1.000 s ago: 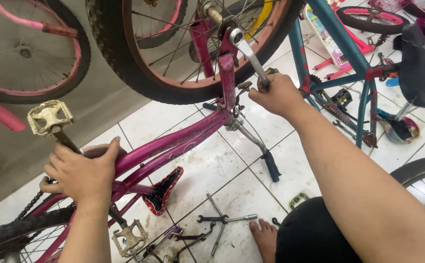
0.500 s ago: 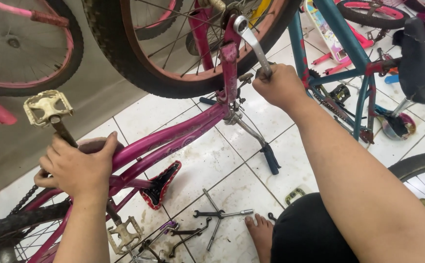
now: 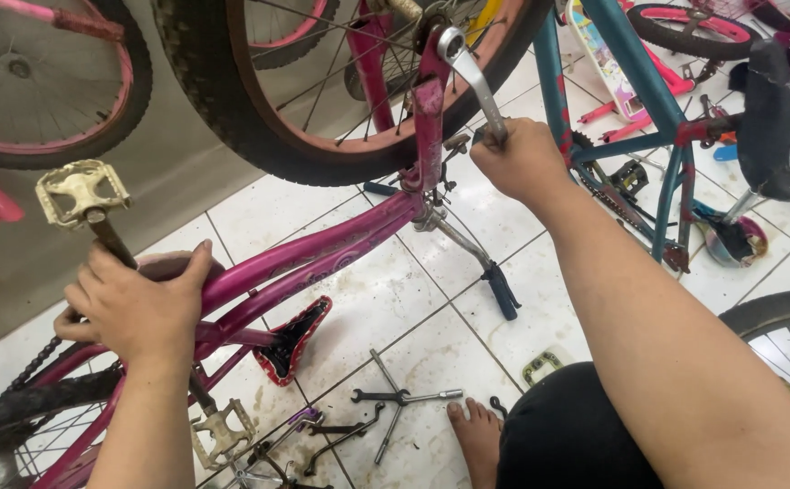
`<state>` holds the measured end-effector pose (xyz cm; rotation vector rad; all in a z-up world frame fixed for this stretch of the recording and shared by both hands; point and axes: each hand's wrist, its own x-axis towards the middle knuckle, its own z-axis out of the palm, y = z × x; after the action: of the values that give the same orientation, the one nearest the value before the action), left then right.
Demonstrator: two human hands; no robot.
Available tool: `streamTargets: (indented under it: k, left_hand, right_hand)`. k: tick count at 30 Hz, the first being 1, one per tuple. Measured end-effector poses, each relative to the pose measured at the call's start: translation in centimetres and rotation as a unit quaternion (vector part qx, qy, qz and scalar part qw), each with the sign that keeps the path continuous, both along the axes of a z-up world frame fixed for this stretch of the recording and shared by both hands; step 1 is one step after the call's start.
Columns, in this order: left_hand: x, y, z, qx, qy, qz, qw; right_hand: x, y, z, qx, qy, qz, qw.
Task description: Adjusting the tension of a bicycle chain by loosening the rear axle nuts, pulling the wheel back to increase tension, and retightening the nuts using wrenches.
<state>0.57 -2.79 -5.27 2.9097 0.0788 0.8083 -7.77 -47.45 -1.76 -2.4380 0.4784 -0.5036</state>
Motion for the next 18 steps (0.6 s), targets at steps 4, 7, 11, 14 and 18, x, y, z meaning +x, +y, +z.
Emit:
streamTargets:
  k: [4,7,11,14,18]
  left_hand:
    - [-0.7,-0.5,0.8,-0.015,-0.02,-0.02,0.999]
    - [-1.7,-1.2,2.0,-0.067,-0.01,-0.056,0.996]
    - [-4.5,-4.3,5.8,-0.069,-0.157,-0.145,0.974]
    - [-5.3,-8.3,9.4,-0.162,-0.202,-0.298,0.919]
    - [-5.2,-14.0,12.6,-0.366,-0.17,-0.411,0.817]
  right_hand:
    - [-0.2,0.1,-0.6,0.036,-0.028,0.032,0.998]
    - [0.1,0.5,-1.1,0.04,-0.009,0.026,0.999]
    - [-0.4,0.8,-0.2,0.033,-0.027,-0.016,0.999]
    - [-0.4,1.0,-0.5,0.025,-0.052,-0.026,0.998]
    - [-0.5,1.3,-0.4,0.019,-0.056,-0.034,0.998]
